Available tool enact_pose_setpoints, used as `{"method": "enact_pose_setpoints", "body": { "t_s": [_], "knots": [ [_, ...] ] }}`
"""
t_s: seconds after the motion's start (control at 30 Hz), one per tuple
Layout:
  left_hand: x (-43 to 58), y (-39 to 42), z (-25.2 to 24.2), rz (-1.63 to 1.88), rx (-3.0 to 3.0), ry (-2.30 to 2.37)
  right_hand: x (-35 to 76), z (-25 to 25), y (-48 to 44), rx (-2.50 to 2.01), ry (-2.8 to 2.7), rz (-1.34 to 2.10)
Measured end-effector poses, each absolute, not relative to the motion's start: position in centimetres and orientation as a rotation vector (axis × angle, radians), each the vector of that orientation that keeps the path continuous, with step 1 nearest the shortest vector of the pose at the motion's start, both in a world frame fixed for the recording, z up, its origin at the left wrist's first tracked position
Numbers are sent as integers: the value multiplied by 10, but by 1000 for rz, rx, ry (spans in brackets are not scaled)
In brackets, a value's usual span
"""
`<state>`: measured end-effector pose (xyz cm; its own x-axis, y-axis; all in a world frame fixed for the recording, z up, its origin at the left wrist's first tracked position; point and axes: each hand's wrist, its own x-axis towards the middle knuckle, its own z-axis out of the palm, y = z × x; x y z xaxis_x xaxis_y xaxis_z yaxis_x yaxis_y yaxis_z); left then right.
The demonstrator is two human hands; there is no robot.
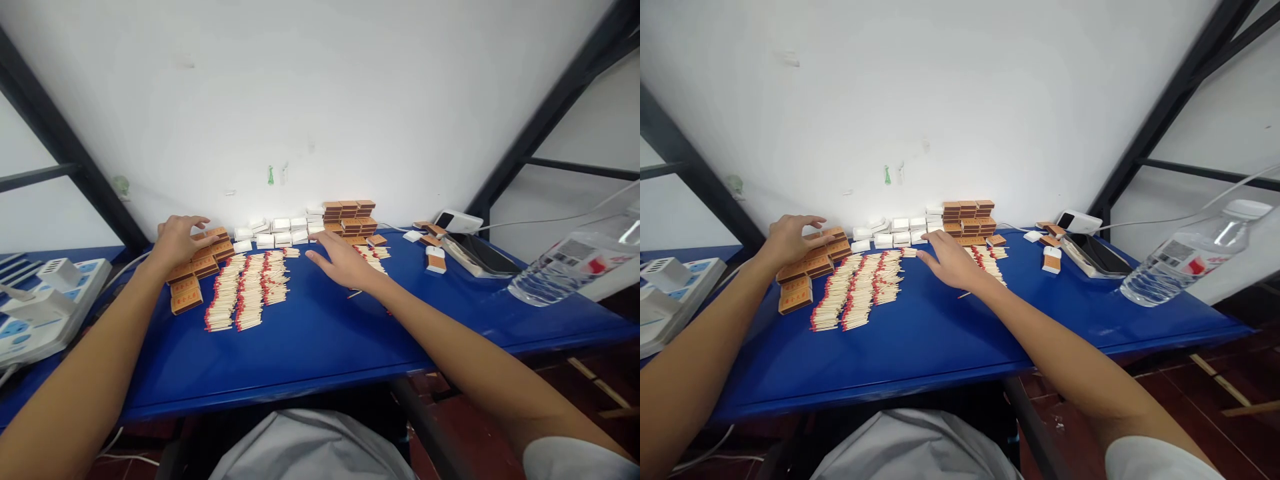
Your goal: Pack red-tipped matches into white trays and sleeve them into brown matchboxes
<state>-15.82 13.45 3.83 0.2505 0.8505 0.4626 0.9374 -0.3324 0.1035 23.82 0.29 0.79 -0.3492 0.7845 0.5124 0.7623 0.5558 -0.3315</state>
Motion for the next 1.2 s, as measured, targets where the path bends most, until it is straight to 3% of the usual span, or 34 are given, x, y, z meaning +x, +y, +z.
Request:
{"method": "enact_pose_setpoints", "body": {
  "t_s": [0.3, 0.77, 1.0, 1.2],
  "knots": [
    [-102, 99, 37, -798, -2424, -1270, 242, 16, 37, -1299, -2195, -95],
    [-55, 57, 26, -680, -2637, -766, 217, 36, 123, -1537, -2432, -383],
    [-53, 55, 26, -706, -2628, -739, 222, 49, 113, -1524, -2459, -391],
    [-47, 48, 23, -762, -2645, -747, 240, 62, 46, -1388, -2486, -159]
  ]
}}
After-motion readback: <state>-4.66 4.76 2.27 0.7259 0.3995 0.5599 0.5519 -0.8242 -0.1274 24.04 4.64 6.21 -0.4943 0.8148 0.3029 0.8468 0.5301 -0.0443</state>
